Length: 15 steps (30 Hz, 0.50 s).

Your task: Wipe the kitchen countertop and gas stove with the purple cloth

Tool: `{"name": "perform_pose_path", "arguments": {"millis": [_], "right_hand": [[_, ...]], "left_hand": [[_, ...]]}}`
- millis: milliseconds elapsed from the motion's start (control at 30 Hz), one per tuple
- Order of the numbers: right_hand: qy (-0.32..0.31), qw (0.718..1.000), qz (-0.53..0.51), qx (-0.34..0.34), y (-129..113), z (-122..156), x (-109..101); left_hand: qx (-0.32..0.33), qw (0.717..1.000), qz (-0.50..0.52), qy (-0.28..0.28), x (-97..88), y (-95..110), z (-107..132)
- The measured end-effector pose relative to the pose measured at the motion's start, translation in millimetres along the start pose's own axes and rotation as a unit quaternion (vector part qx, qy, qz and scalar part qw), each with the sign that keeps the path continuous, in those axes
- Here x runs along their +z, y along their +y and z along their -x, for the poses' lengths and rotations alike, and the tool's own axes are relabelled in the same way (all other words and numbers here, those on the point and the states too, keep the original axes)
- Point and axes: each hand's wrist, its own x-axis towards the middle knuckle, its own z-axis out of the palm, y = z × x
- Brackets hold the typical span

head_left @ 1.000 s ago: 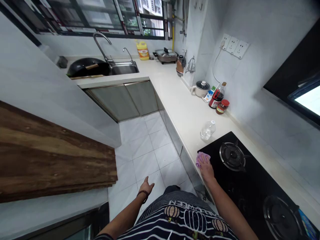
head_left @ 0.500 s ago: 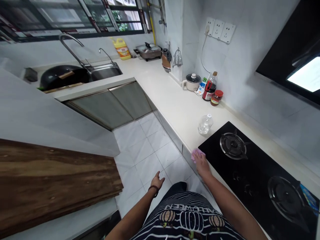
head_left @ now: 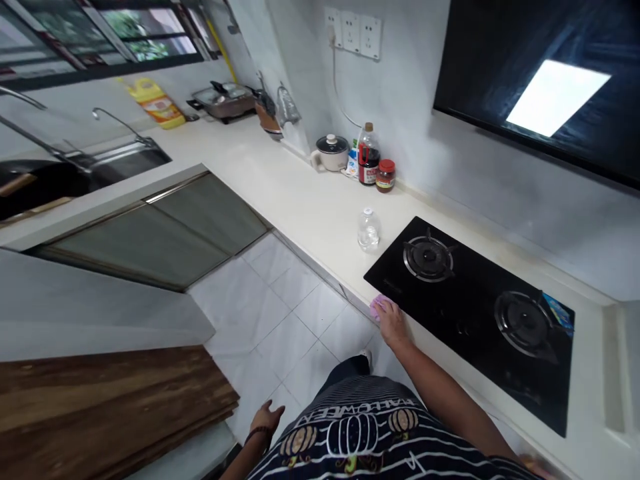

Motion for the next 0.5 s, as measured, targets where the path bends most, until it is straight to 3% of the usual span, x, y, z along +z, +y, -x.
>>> {"name": "perform_pose_path", "arguments": {"millis": [133, 367, 500], "right_hand": [[0.050, 0.999, -0.006, 0.018, 62.9, 73.6, 9.2], [0.135, 0.986, -0.002, 0.095, 179.1, 212.4, 35.5], [0.163, 0.973, 0.009, 0.164, 247.8, 296.4, 45.0]], "left_hand": [[0.030, 0.999, 0.025, -0.011, 9.7, 48.1, -2.6], [0.120, 0.988, 0.094, -0.031, 50.8, 148.3, -11.0], [0.144, 0.984, 0.097, -0.040, 79.0, 173.0, 5.5]]}}
